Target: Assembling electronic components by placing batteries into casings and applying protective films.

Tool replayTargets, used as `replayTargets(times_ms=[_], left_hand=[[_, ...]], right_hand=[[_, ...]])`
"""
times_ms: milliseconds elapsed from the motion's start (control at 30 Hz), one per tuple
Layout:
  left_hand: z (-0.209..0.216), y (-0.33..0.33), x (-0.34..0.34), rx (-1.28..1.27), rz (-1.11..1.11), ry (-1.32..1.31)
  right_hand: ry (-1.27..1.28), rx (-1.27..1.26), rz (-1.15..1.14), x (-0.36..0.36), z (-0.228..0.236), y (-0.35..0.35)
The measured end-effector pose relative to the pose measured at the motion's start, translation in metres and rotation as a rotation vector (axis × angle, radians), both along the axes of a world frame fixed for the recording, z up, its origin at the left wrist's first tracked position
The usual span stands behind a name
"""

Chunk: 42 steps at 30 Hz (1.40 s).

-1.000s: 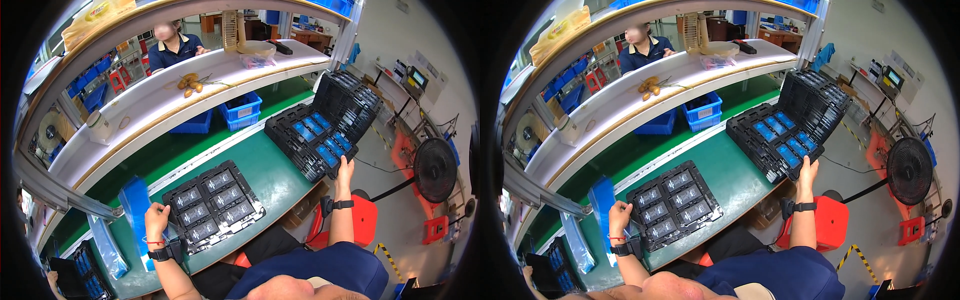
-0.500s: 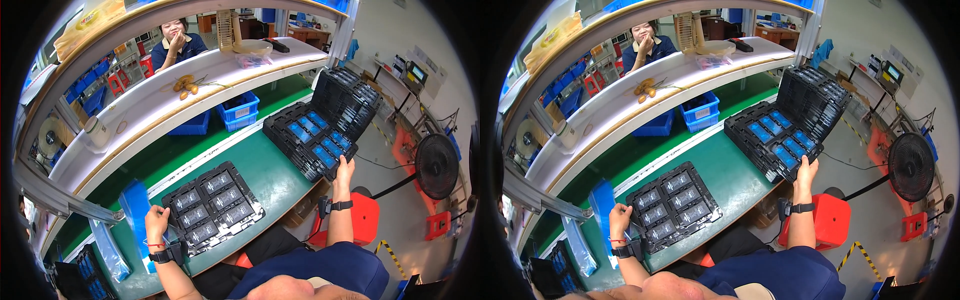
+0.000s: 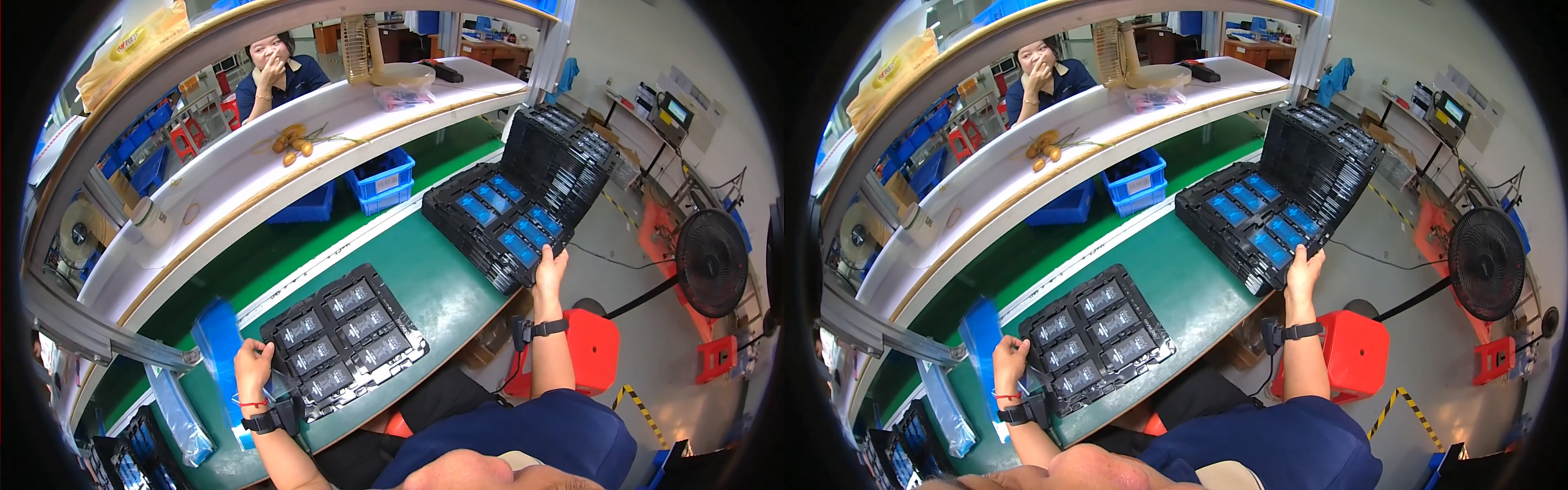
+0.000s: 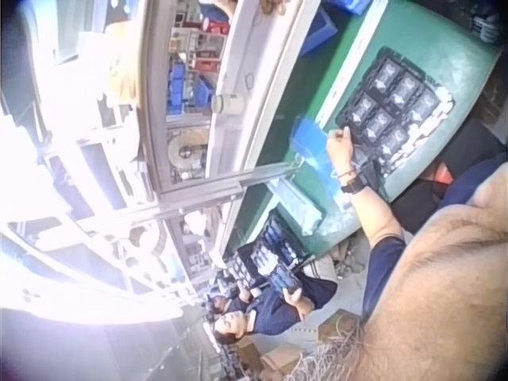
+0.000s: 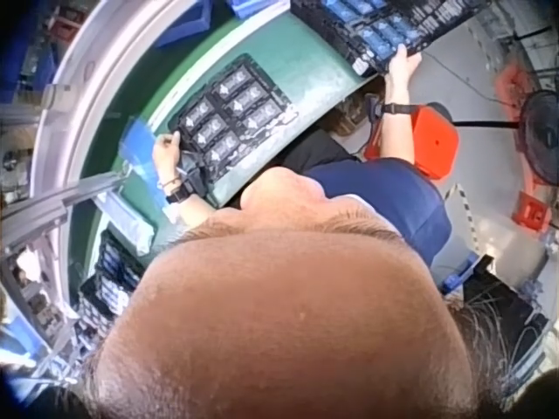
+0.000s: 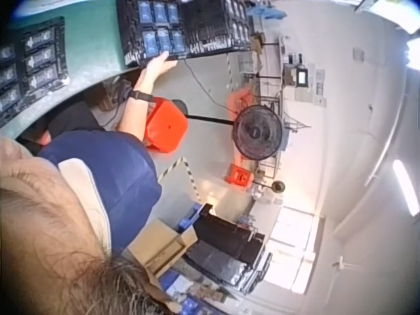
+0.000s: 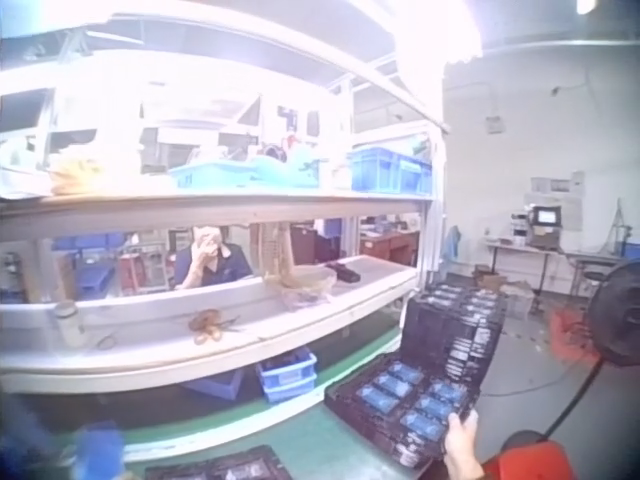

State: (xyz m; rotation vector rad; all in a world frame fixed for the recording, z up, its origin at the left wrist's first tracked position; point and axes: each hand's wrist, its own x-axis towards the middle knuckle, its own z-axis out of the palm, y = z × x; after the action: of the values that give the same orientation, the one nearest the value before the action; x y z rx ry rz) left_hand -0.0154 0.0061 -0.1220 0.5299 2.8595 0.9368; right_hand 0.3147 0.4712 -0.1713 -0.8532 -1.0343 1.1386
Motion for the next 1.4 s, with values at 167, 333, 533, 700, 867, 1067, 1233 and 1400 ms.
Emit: replayTargets(times_ms=[167, 333, 533, 700, 867, 1067, 1233, 1400], left_hand=[[-0.001, 0.002, -0.001, -0.007, -0.013, -0.010], [-0.003, -0.002, -0.002, 0.003, -0.016, -0.011], [-0.005, 0.001, -0.002, 0.009, -0.025, -0.011], [0.011, -0.004, 0.010, 0.018, 0.020, 0.104], [0.067, 0.031, 0.076, 0.292, -0.022, 0.419], [0.084, 0.088, 0.188, 0.510, -0.555, 0.439], [0.071, 0.090, 0.223, 0.635, -0.672, 0.171], [0.062, 0.035, 0.152, 0.432, -0.329, 0.568]], right_hand=[[-0.241, -0.012, -0.119, -0.013, 0.003, 0.005], [-0.504, -0.070, -0.264, -0.022, 0.014, -0.004], [-0.573, -0.044, -0.301, -0.016, 0.012, -0.017], [-0.651, 0.130, -0.377, -0.024, 0.010, -0.030], [-0.545, 0.579, -0.150, -0.036, 0.063, -0.120], [-0.393, 0.532, 1.301, -0.040, 0.093, -0.221], [-0.459, 0.483, 1.428, -0.029, 0.060, -0.232], [-0.652, -0.249, 1.639, 0.027, 0.043, -0.155]])
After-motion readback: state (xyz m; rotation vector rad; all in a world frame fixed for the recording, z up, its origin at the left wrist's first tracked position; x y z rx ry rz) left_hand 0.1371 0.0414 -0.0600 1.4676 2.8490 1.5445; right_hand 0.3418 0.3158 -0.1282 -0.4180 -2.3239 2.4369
